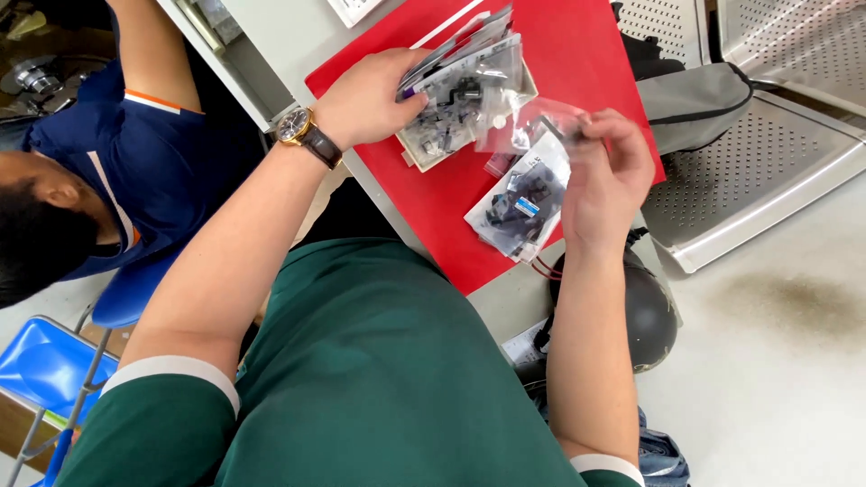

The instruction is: Sorting and organizing small watch or electronic components stored in plastic bags on a service counter.

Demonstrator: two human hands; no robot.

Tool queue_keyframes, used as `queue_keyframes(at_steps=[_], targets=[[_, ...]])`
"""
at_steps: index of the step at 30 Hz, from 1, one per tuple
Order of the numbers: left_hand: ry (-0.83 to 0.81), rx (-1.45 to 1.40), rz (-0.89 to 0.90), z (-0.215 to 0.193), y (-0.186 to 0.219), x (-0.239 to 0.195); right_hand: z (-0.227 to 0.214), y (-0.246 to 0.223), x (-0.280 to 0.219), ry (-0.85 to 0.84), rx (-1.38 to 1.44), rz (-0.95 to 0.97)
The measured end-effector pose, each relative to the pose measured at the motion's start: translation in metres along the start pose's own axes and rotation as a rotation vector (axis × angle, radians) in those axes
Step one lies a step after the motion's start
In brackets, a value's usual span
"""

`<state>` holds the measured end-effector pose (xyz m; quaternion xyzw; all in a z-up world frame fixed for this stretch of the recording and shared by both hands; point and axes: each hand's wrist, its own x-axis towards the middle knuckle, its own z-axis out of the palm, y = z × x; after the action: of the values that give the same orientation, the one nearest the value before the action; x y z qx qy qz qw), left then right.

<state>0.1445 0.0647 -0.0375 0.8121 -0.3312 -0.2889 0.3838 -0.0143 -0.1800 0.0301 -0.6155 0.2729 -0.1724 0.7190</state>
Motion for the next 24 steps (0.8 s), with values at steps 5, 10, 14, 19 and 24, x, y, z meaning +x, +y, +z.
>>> queue_keyframes(at_steps=[5,10,14,19,24], targets=[[-0.046,0.008,-0.071,-0.003,0.007,-0.001,-0.007,-0.018,-0.039,0.111,-0.236,-0.470],[-0.042,0.042,-0.087,-0.003,0.009,0.000,-0.028,-0.007,-0.068,0.178,-0.092,-0.426],[-0.046,0.056,-0.101,-0.001,0.011,-0.001,-0.040,-0.002,-0.079,0.177,-0.027,-0.422],[-0.055,0.095,-0.079,-0.003,0.022,-0.002,-0.043,-0.011,-0.084,0.198,-0.024,-0.451],[-0.071,0.102,-0.102,-0.001,0.033,-0.005,-0.039,-0.027,-0.087,0.171,-0.015,-0.486]])
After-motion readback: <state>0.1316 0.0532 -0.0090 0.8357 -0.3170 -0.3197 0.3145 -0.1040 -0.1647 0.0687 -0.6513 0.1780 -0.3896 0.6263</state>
